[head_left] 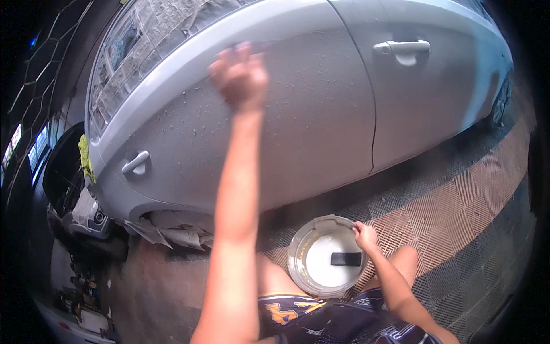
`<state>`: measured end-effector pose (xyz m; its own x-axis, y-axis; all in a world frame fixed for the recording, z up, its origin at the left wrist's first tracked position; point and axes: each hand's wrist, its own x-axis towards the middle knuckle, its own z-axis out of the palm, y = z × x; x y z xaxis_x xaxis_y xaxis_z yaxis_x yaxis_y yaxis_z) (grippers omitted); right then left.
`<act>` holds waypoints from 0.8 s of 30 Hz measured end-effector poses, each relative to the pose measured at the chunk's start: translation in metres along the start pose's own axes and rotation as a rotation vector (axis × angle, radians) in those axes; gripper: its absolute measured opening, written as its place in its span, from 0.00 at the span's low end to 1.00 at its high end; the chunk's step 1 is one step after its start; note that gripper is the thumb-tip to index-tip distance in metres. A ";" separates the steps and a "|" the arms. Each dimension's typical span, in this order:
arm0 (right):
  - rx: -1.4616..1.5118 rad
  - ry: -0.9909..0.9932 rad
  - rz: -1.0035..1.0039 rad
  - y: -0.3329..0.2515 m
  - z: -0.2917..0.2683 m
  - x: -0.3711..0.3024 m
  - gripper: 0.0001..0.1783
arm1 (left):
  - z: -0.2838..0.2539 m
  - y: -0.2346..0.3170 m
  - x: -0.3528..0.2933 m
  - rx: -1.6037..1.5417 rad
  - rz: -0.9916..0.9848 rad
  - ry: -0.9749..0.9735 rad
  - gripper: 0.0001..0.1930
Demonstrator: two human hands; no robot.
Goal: The person sands the side of a silver car door using a sanding block and water from a bucket. They repeatedly dip the block into the bucket and rub the car's surface in circular and back-and-forth motions.
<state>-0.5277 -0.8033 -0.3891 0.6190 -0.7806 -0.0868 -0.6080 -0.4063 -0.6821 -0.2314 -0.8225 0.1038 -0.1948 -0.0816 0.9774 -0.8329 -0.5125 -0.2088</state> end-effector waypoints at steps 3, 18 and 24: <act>-0.021 -0.001 -0.029 -0.006 0.001 0.005 0.11 | -0.036 -0.085 -0.006 0.135 -0.618 0.090 0.12; -0.041 0.058 -0.091 -0.009 0.008 0.011 0.10 | -0.034 -0.113 0.003 0.188 -0.586 0.099 0.11; -0.056 0.097 -0.055 0.003 -0.002 0.010 0.10 | -0.023 -0.092 -0.010 0.087 -0.095 0.001 0.15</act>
<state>-0.5242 -0.8137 -0.3904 0.6025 -0.7978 0.0218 -0.6033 -0.4732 -0.6419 -0.1642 -0.7548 0.1124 -0.1180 -0.0283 0.9926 -0.7995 -0.5901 -0.1119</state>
